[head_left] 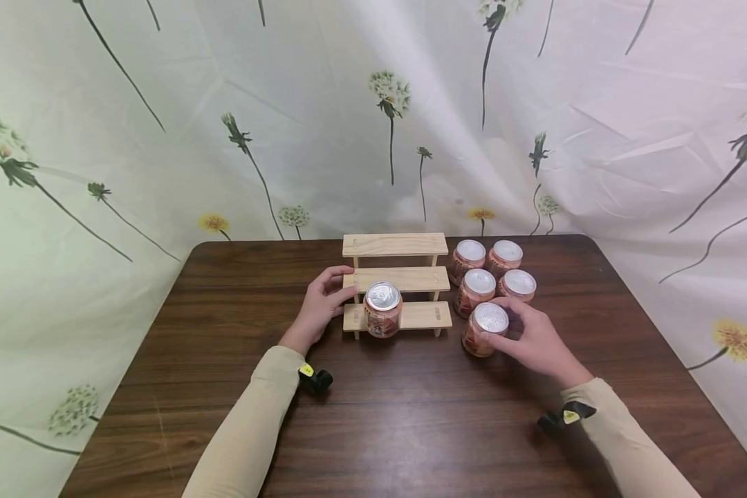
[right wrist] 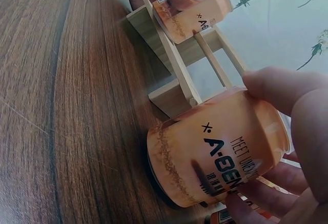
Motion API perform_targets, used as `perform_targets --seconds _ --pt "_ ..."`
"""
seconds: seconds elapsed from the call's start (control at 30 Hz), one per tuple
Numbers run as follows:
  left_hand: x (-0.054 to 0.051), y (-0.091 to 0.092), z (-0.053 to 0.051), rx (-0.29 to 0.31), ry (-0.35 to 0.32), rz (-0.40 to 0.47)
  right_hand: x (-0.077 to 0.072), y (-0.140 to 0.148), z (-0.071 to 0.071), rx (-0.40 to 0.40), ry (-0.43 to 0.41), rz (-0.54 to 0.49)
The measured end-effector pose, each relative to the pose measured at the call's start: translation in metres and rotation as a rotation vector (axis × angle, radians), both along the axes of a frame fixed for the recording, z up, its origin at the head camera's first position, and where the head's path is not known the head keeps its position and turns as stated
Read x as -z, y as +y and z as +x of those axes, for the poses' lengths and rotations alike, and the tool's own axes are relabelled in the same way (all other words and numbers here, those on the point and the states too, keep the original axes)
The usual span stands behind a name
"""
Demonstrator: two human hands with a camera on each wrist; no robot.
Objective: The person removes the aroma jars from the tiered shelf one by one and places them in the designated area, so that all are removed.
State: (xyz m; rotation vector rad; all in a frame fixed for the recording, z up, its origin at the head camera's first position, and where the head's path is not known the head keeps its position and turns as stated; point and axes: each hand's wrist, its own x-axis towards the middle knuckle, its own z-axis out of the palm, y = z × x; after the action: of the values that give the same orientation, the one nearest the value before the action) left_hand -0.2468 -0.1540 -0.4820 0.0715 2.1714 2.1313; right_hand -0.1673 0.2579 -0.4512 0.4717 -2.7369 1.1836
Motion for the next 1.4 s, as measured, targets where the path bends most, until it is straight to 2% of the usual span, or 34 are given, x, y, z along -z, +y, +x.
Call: perform_targets --seconds 0.3,0.43,0.6,0.9,1.03,1.23,1.4 --pt "-0.002 0.002 -0.001 0.001 -0.005 0.007 -0.007 0.001 0.001 -0.007 0.015 0.033" --pt "-0.002 0.001 -0.002 0.0 -0.007 0.006 -0.016 0.0 0.001 -0.028 0.082 -0.022" --pt "-0.002 0.0 -0.002 -0.004 -0.006 0.001 -0.034 -0.011 0.001 -0.035 0.189 -0.09" --pt "-0.001 -0.002 -0.001 -0.005 0.001 -0.013 -0.058 -0.057 -0.001 -0.139 0.16 -0.238" --pt "-0.001 -0.001 -0.001 -0.002 -0.004 -0.011 -0.059 -0.08 -0.003 -0.19 0.162 -0.218" --pt "-0.001 -0.001 0.0 -0.007 -0.004 -0.012 -0.051 -0.115 -0.011 -0.282 0.171 -0.148" --pt "-0.001 -0.001 0.001 0.002 0.004 -0.015 -0.044 -0.138 -0.016 -0.297 0.194 -0.081"
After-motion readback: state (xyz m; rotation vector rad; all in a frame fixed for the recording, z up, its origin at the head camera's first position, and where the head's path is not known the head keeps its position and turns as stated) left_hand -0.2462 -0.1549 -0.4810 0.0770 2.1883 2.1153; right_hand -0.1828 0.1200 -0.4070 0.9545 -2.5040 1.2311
